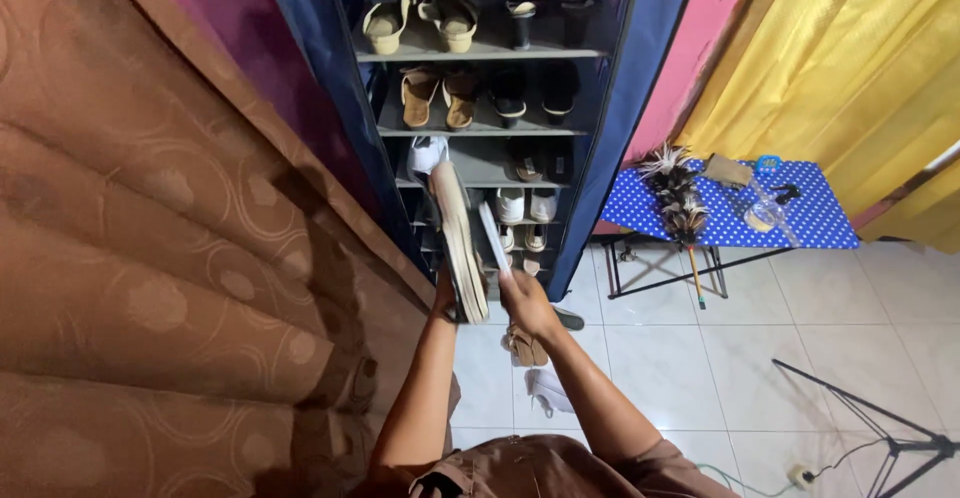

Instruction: The person uses a lint roller to clean several pairs of shoes stored on a blue fabric shoe rack. They remove each shoe, roll the lint roller over the upper and sole, then place the shoe back on the rack. After cleaning, they close the shoe rack and dust its exterior with a feather duster.

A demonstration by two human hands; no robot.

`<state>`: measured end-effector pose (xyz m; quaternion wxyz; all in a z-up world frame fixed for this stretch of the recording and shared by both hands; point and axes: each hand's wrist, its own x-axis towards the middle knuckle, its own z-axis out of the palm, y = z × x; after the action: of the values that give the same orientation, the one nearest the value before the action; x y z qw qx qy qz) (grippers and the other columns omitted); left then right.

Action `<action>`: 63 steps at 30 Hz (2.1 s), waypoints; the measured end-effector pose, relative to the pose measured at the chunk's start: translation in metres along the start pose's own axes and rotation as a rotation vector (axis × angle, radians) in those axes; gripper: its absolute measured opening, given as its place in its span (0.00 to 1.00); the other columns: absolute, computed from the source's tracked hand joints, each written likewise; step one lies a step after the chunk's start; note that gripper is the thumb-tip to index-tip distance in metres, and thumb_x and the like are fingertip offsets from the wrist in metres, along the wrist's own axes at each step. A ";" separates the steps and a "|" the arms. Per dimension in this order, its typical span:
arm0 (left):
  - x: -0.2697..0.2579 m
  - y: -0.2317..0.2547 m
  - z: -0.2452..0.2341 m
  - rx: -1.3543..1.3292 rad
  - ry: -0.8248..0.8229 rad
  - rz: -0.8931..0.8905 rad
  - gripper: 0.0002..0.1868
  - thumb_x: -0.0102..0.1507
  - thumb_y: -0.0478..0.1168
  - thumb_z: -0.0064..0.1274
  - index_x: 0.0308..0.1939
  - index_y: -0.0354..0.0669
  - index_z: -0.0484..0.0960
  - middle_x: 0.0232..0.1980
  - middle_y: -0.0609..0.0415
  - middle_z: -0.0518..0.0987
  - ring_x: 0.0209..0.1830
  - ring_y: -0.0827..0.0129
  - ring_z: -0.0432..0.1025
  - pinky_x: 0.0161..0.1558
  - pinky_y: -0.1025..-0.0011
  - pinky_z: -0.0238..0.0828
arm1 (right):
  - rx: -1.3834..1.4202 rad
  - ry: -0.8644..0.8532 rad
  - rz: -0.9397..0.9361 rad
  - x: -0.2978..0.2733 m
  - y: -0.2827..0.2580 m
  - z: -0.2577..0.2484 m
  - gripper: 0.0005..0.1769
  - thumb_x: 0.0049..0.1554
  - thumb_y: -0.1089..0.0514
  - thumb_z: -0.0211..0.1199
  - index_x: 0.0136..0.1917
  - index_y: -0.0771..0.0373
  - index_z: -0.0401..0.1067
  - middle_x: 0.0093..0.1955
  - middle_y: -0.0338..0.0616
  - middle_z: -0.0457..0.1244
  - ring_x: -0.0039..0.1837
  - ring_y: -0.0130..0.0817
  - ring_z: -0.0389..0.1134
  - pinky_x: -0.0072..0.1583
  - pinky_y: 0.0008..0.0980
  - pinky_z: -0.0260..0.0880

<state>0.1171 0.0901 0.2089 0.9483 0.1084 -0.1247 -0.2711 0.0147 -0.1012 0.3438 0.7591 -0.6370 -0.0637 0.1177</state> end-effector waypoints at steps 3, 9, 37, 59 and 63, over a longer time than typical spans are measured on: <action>0.003 0.019 0.012 0.167 0.462 0.310 0.22 0.72 0.54 0.40 0.51 0.40 0.79 0.39 0.50 0.81 0.33 0.61 0.78 0.35 0.64 0.79 | -0.150 -0.024 0.145 -0.027 0.030 -0.002 0.26 0.68 0.42 0.50 0.37 0.63 0.65 0.28 0.34 0.56 0.29 0.24 0.53 0.32 0.30 0.53; 0.003 -0.006 -0.006 0.551 0.519 0.359 0.20 0.72 0.54 0.50 0.55 0.41 0.80 0.43 0.53 0.80 0.40 0.65 0.75 0.42 0.65 0.74 | -0.036 0.051 0.112 0.000 -0.020 0.011 0.24 0.67 0.40 0.46 0.42 0.57 0.72 0.28 0.31 0.56 0.29 0.21 0.51 0.32 0.26 0.51; -0.049 0.012 0.022 0.729 0.412 0.316 0.22 0.75 0.53 0.37 0.56 0.42 0.80 0.39 0.51 0.81 0.33 0.68 0.75 0.34 0.70 0.73 | -0.500 0.126 -0.170 0.015 -0.024 0.020 0.32 0.71 0.37 0.53 0.37 0.66 0.66 0.31 0.44 0.60 0.33 0.31 0.57 0.35 0.36 0.62; -0.094 0.030 0.001 1.740 1.158 0.123 0.32 0.71 0.59 0.42 0.59 0.30 0.72 0.51 0.26 0.78 0.53 0.32 0.72 0.52 0.50 0.68 | -0.646 0.323 0.078 0.004 0.085 0.101 0.31 0.63 0.34 0.57 0.42 0.67 0.70 0.28 0.49 0.65 0.32 0.41 0.67 0.37 0.44 0.66; -0.111 0.013 -0.042 1.517 0.896 0.364 0.30 0.69 0.55 0.44 0.60 0.29 0.72 0.53 0.33 0.80 0.53 0.42 0.74 0.50 0.52 0.67 | -0.425 0.313 0.253 -0.009 0.120 0.111 0.27 0.58 0.39 0.66 0.45 0.68 0.72 0.35 0.41 0.67 0.36 0.33 0.70 0.37 0.36 0.75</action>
<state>0.0440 0.1666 0.1533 0.6100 0.7794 0.0960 0.1063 -0.0328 0.0215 0.2467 0.5884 -0.7952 0.1110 0.0959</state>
